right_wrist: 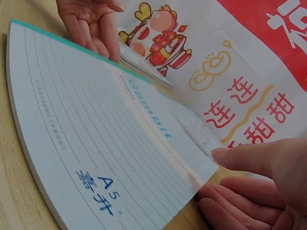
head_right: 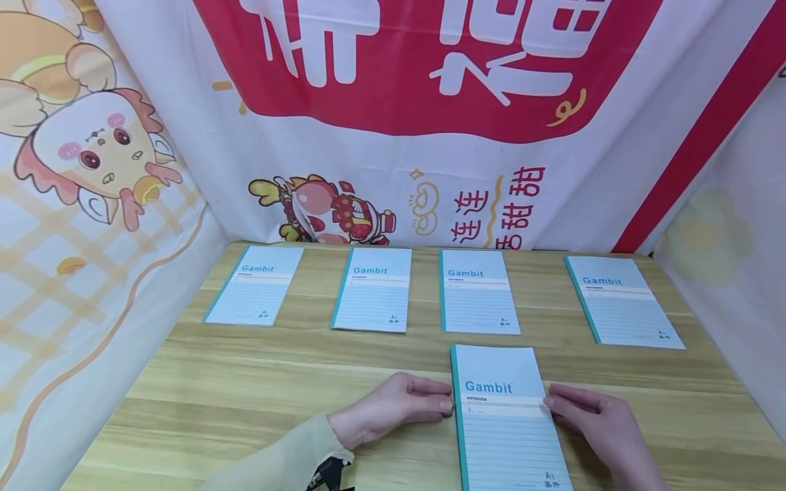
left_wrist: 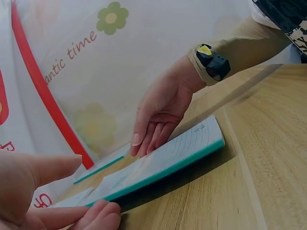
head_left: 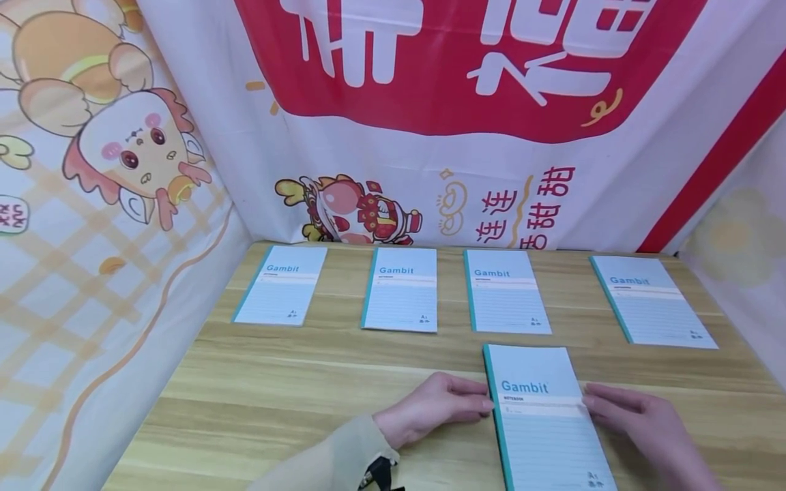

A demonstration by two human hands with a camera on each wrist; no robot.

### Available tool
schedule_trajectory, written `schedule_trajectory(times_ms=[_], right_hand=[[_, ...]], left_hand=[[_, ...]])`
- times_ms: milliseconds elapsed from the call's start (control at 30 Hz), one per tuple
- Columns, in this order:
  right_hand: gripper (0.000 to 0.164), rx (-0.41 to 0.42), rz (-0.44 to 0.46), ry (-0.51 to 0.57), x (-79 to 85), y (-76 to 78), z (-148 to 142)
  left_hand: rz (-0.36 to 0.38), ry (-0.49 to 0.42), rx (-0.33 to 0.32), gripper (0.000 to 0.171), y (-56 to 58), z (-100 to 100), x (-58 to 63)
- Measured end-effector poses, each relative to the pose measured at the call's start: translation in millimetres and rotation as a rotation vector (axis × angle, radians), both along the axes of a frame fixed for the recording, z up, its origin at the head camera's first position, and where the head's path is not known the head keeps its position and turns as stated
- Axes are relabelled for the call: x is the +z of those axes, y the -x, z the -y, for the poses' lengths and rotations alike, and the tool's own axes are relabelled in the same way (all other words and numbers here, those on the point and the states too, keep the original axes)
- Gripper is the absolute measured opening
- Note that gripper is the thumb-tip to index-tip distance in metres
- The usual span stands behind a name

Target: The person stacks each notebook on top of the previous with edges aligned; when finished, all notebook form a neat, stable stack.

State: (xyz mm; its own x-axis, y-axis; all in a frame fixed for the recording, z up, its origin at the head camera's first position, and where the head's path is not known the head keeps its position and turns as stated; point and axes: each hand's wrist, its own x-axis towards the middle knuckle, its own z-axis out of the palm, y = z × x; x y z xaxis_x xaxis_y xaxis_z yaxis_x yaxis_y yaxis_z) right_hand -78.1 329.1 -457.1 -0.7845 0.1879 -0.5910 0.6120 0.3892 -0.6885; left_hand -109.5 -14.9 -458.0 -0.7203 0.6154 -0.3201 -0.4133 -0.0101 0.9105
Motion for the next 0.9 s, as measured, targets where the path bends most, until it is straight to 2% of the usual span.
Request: schedule_trajectory(times_ms=[167,333,533,667,900], right_hand=[[0.090,0.013,0.006,0.000,-1.8,0.0,0.0],[0.092,0.022,0.006,-0.015,0.7,-0.3,3.3],[0.089,0.033,-0.030,-0.027,3.6,0.7,11.9],[0.089,0.040,-0.042,-0.032,5.1,0.4,14.6],[0.086,0.055,-0.048,-0.038,4.4,1.9,17.4]], left_hand=[[0.008,-0.018,-0.010,0.036,3.0,-4.7,-3.6],[-0.024,-0.006,0.041,0.030,5.3,-11.9,-6.6],[0.019,0.028,0.106,0.040,6.2,-19.5,-7.5],[0.012,0.047,0.153,0.042,5.9,-21.5,-6.8],[-0.014,0.058,0.150,0.040,7.6,-17.6,-6.9]])
